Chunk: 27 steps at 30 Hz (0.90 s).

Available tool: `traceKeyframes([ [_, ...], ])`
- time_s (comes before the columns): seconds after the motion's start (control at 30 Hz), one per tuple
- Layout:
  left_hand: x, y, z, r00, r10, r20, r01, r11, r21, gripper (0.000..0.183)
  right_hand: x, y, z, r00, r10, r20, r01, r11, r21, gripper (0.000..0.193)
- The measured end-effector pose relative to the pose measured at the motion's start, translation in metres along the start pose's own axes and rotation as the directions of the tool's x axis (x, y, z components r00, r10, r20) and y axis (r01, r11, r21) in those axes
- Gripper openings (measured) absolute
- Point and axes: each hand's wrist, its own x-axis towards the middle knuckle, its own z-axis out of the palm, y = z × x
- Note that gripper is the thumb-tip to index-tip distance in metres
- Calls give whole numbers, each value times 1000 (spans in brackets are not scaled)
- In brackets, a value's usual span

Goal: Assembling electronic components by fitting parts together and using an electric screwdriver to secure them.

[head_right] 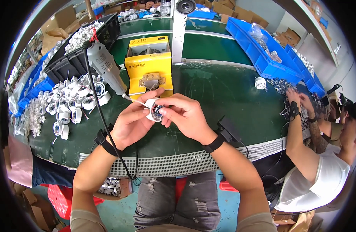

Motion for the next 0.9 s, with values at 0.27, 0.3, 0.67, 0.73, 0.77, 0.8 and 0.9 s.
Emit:
traceKeyframes([
  [0.27,-2,1,11,999,15,34,-17,998,54,60,0,-3,2,959,-281,-31,232,845,-482,18],
  [0.3,-1,0,12,999,22,37,-24,998,54,62,0,-3,2,955,-293,-43,235,837,-494,19],
  [0.67,-1,-2,10,998,37,53,-59,865,498,74,-1,6,1,997,32,-70,-39,994,-97,33],
  [0.73,1,-3,6,998,-4,-58,33,856,517,66,1,6,-4,997,-27,-75,7,966,-258,30],
  [0.77,2,-3,5,984,-47,-172,131,843,522,59,2,6,-5,994,-84,-74,46,911,-409,28],
  [0.8,1,-5,5,985,10,-172,76,871,485,50,4,6,-2,989,-106,-106,55,912,-407,23],
  [0.9,3,-11,-6,986,40,-162,49,858,512,46,5,9,2,986,-134,-101,69,872,-485,22],
])
